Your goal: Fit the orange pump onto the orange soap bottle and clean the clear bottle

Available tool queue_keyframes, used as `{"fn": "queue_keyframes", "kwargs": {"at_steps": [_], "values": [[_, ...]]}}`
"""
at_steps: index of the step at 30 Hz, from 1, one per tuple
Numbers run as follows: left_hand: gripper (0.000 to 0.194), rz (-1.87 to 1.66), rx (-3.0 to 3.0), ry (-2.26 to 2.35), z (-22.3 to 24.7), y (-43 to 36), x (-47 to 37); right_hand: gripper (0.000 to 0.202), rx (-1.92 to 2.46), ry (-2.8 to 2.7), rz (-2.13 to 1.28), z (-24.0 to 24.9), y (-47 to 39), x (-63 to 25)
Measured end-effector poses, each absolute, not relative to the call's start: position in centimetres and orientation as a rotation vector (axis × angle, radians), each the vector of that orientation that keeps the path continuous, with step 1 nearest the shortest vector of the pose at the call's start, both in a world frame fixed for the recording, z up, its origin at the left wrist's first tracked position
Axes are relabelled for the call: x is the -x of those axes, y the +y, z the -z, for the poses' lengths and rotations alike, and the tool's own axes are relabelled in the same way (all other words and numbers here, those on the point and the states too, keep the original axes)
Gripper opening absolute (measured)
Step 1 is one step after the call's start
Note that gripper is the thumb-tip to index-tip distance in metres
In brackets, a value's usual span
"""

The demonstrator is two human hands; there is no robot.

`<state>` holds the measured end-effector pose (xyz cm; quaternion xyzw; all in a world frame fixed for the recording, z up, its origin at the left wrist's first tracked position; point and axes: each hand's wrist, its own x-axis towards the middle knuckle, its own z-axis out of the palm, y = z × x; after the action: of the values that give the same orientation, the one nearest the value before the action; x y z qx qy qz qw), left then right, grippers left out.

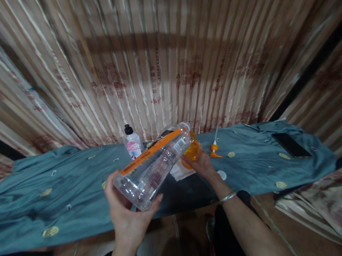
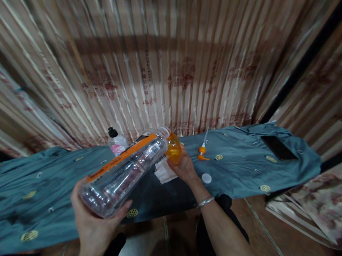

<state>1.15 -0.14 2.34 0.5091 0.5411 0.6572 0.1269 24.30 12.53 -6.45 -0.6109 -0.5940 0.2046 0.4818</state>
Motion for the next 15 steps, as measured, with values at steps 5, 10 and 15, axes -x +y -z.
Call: {"fn": "queue_keyframes", "kwargs": {"at_steps": [5, 10, 15], "values": [[0.088, -1.903, -1.504, 1.572, -2.29, -0.29, -1.13, 0.068, 1.488, -1.441, -0.476, 6.76, 12.7, -24.23], [0.088, -1.898, -1.529, 1.576, -1.97, -0.33, -1.05, 0.069, 1.502, -1.439, -0.477, 6.87, 12.7, -24.29], [0.087, -1.92, -1.566, 1.559, -2.0, -0.24, -1.06, 0.064, 1.492, -1.452, -0.501, 6.75, 12.69, -24.37]]}}
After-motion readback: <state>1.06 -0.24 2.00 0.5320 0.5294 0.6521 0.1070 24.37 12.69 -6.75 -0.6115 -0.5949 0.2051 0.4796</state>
